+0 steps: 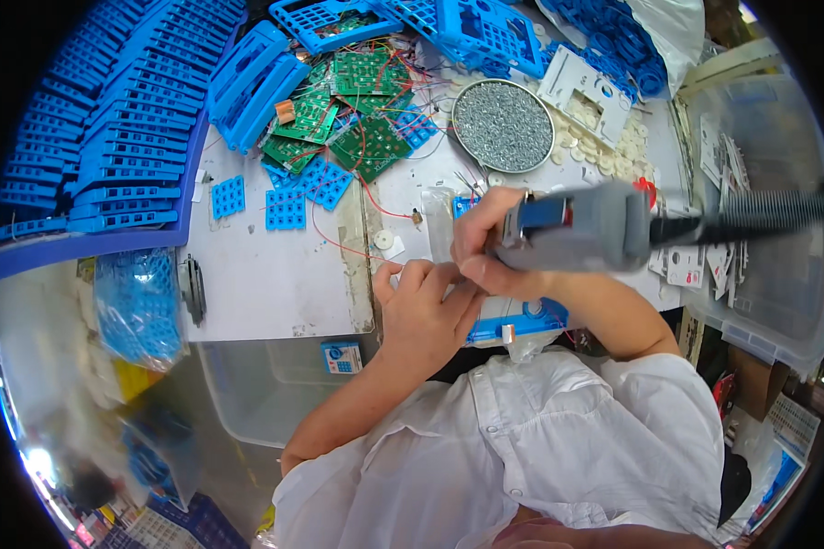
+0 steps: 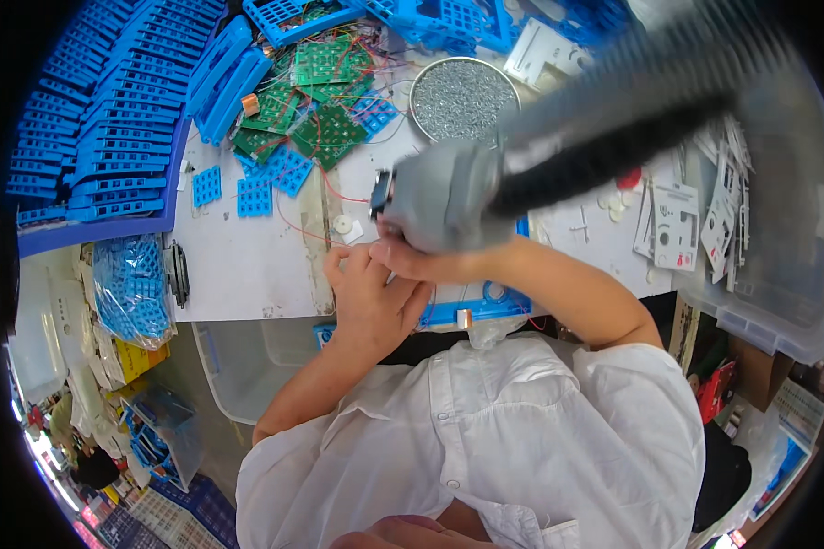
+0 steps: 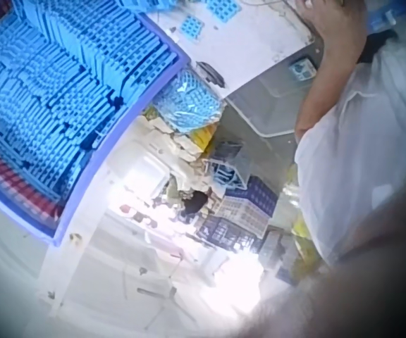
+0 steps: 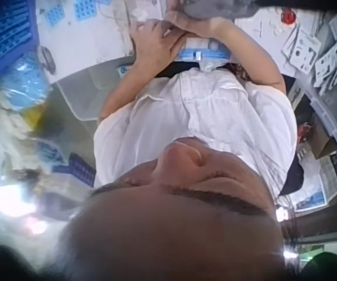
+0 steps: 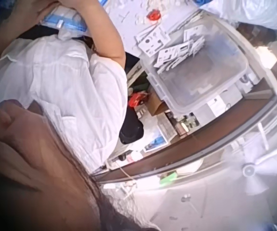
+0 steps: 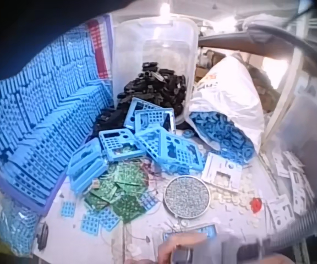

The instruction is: The person is seen assembling electronic toy components by applying adhesive, connecting circuit boards, and snapping plastic casings together.

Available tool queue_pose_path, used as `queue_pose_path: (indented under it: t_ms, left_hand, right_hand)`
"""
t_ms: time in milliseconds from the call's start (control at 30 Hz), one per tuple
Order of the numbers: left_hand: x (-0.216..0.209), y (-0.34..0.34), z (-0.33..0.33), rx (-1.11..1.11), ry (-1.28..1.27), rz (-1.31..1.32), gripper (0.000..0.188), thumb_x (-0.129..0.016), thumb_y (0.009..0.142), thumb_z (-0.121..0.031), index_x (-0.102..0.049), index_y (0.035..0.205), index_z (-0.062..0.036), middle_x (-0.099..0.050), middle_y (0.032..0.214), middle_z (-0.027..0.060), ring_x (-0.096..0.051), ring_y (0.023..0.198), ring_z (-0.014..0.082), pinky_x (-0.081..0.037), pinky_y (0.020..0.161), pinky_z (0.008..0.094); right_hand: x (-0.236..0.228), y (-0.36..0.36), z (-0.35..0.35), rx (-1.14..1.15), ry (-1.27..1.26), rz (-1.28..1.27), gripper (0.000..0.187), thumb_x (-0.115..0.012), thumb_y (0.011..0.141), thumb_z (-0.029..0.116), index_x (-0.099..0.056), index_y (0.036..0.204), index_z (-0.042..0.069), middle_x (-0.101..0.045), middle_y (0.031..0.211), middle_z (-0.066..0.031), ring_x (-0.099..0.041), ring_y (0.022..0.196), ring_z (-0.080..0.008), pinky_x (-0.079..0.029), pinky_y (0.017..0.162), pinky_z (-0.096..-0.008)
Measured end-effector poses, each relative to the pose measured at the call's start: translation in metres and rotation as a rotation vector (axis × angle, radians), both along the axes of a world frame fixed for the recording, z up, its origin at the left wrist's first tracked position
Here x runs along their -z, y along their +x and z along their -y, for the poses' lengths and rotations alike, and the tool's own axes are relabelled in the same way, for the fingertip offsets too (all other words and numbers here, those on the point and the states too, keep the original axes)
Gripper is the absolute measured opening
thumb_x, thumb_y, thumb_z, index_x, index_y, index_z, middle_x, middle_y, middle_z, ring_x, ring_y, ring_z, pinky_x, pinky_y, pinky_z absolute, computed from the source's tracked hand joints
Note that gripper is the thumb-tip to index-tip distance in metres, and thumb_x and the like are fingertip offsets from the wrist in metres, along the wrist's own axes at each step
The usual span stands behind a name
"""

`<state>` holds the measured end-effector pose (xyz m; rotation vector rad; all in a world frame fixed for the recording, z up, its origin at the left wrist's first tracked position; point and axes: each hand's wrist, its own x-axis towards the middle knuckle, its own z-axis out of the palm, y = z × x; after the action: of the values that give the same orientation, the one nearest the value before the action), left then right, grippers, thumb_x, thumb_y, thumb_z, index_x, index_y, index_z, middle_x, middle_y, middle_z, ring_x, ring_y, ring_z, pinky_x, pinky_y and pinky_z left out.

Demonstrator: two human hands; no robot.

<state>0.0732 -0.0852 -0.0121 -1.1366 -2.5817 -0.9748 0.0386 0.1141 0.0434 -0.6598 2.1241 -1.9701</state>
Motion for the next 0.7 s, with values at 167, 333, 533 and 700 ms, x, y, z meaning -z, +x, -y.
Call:
queue_pose_path:
  t_ms: [167, 333, 533, 700]
  left_hand:
    - [-0.013, 0.028, 0.019, -0.029, 0.026, 0.302, 0.038, -0.087, 0.073, -0.032, -0.069, 0.103, -0.0154, -0.060, 0.112, 0.0071, -0.056, 0.103, 0.0277, -0.034, 0.088, 0.0443]
    - [-0.003, 0.055, 0.036, 0.049, -0.142, 0.344, 0.018, -0.081, 0.082, -0.020, -0.068, 0.090, -0.0105, -0.065, 0.094, 0.0064, -0.062, 0.093, 0.0259, -0.038, 0.091, 0.0443]
    - [-0.025, 0.015, 0.034, -0.140, 0.024, 0.603, 0.010, -0.070, 0.082, 0.001, -0.066, 0.089, -0.0051, -0.065, 0.092, 0.0101, -0.061, 0.087, 0.0303, -0.043, 0.086, 0.0405]
    - [-0.038, 0.019, 0.002, -0.108, -0.027, 0.123, 0.017, -0.080, 0.078, -0.016, -0.065, 0.083, -0.0110, -0.059, 0.106, 0.0092, -0.055, 0.103, 0.0307, -0.034, 0.091, 0.0467]
  right_hand:
    - [-0.010, 0.002, -0.023, 0.156, -0.379, -0.093, 0.031, -0.073, 0.094, 0.015, -0.053, 0.114, 0.004, -0.062, 0.076, -0.0065, -0.059, 0.065, -0.0133, -0.049, 0.061, -0.0303]
    - [-0.043, 0.010, -0.050, 0.456, -0.316, -0.231, 0.054, -0.076, 0.091, 0.014, -0.048, 0.136, 0.000, -0.062, 0.076, -0.0040, -0.057, 0.065, -0.0114, -0.050, 0.068, -0.0314]
    - [-0.053, 0.051, -0.076, 0.789, -0.067, -0.361, 0.082, -0.077, 0.085, 0.003, -0.033, 0.153, -0.001, -0.046, 0.148, -0.0162, -0.051, 0.128, -0.0236, -0.040, 0.110, -0.0418]
    - [-0.021, 0.100, -0.084, 1.101, 0.148, -0.649, 0.076, -0.077, 0.082, 0.010, -0.041, 0.148, -0.002, -0.039, 0.153, -0.0219, -0.038, 0.143, -0.0329, -0.034, 0.116, -0.0465]
